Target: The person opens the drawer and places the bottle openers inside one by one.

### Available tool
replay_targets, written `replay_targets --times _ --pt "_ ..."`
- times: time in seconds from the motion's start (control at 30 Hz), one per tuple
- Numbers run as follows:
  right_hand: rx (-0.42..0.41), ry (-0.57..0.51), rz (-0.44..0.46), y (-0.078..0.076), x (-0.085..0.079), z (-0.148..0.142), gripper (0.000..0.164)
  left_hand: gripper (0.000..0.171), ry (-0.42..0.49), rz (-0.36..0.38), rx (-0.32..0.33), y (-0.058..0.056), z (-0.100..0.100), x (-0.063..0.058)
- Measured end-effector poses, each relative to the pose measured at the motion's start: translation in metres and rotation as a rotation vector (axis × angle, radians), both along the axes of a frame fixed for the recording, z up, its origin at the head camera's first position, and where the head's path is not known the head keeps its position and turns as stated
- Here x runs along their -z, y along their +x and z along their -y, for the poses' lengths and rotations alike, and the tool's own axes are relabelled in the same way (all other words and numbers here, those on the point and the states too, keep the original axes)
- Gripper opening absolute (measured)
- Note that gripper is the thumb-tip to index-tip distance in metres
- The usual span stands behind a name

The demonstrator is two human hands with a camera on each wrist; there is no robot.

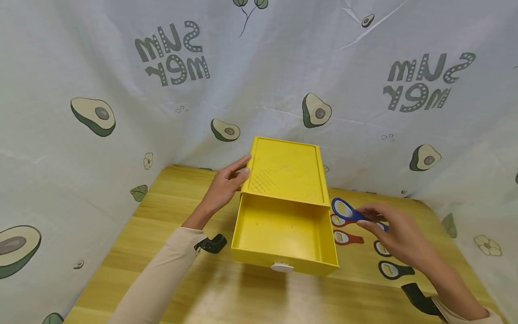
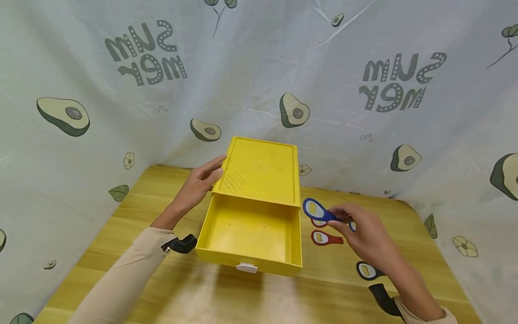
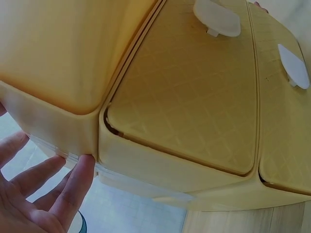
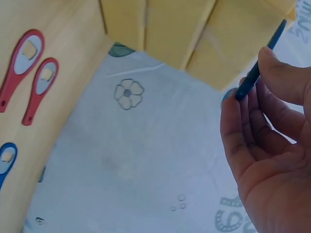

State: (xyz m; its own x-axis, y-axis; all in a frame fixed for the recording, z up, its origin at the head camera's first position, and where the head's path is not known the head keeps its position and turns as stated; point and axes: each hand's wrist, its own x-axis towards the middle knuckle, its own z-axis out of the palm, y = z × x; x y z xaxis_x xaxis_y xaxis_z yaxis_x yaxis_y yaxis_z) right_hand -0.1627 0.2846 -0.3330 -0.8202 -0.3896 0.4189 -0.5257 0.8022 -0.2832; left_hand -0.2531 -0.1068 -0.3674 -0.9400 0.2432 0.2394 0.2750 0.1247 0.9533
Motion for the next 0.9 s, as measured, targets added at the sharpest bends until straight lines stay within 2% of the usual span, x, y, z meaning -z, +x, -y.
replay_targets --times 0.33,0.5,0.9 --pt "-0.069 0.024 -0.061 -0.002 -0.028 0.021 0.034 0.049 0.011 0.015 0.010 0.000 0.002 0.000" --pt "-0.098 0.055 -0.058 -0.003 -0.042 0.038 0.033 0.049 0.011 0.015 0.002 0.000 0.002 0.000" --pt "-0.166 0.063 0.133 0.000 -0.060 0.082 0.025 0.049 0.010 0.016 0.007 0.000 0.000 0.001"
